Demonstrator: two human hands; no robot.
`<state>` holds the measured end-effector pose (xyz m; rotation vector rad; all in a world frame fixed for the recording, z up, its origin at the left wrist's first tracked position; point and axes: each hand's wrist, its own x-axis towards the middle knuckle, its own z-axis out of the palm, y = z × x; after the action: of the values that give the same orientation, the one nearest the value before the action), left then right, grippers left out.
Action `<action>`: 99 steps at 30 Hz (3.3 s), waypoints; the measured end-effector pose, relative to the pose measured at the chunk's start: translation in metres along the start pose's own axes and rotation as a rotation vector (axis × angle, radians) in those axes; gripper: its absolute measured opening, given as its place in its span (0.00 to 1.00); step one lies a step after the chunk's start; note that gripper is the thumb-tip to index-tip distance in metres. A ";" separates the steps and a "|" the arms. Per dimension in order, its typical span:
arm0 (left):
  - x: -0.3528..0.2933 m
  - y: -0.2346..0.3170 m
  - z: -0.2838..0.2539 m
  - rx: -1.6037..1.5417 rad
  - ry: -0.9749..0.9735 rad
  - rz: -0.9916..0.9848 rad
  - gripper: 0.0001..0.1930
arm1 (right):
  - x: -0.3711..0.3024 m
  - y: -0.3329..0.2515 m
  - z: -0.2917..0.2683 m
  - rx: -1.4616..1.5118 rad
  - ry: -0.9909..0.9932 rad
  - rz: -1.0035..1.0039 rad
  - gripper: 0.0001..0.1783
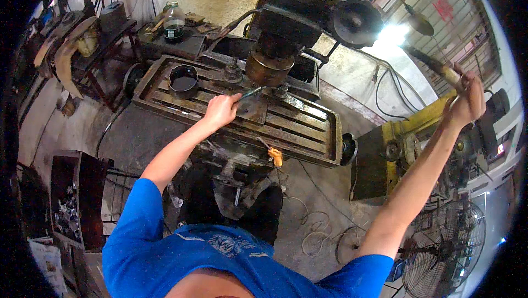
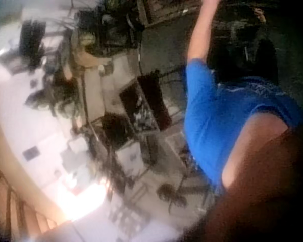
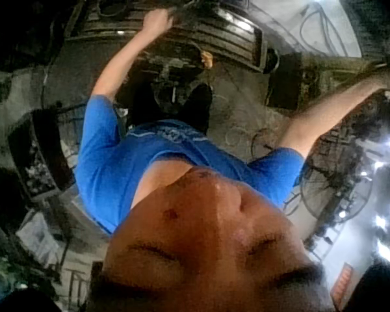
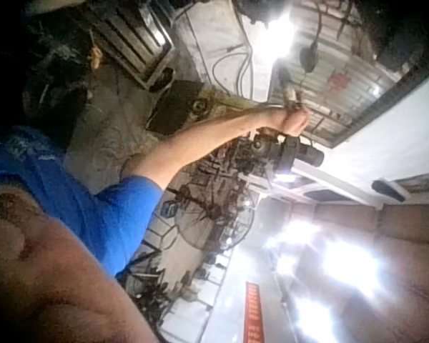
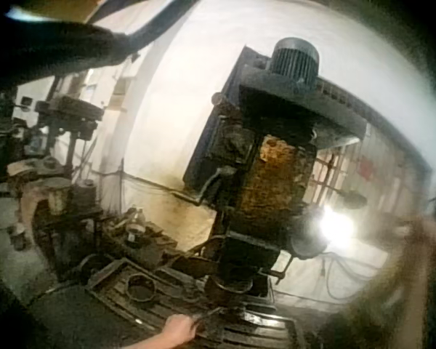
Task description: The person operates a drill press in a workshop, repeatedly placing small metal pieces under the drill bit, lowering the lever to drill, and then removing the pieces. They use a screwdriver to assist in positioning and handling the metal pieces on the machine table.
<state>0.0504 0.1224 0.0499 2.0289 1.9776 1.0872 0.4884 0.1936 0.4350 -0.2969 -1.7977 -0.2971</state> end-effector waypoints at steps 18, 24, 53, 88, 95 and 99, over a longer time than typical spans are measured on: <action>-0.036 -0.106 -0.105 0.412 0.215 -0.075 0.18 | -0.336 -0.141 0.102 0.281 -0.073 0.988 0.17; -0.045 -0.114 -0.110 0.502 -0.014 -0.169 0.24 | -0.489 -0.142 0.173 0.407 -0.490 1.590 0.26; -0.247 -0.243 -0.249 0.163 0.356 -0.468 0.22 | -0.273 -0.136 0.317 -0.512 -1.247 0.844 0.17; -0.232 -0.089 -0.104 -0.090 -0.091 -0.368 0.17 | -0.316 -0.324 0.242 0.435 -1.460 0.704 0.09; -0.296 -0.139 -0.258 -0.088 0.086 -0.509 0.19 | -0.296 -0.330 0.262 0.630 -1.427 0.732 0.12; -0.390 -0.231 -0.339 0.346 0.578 -0.897 0.18 | -0.327 -0.306 0.258 0.553 -1.428 0.804 0.12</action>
<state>-0.2871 -0.3307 0.0166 0.6647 3.0305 1.1897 0.2253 -0.0156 0.0424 -0.9279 -2.7648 1.2712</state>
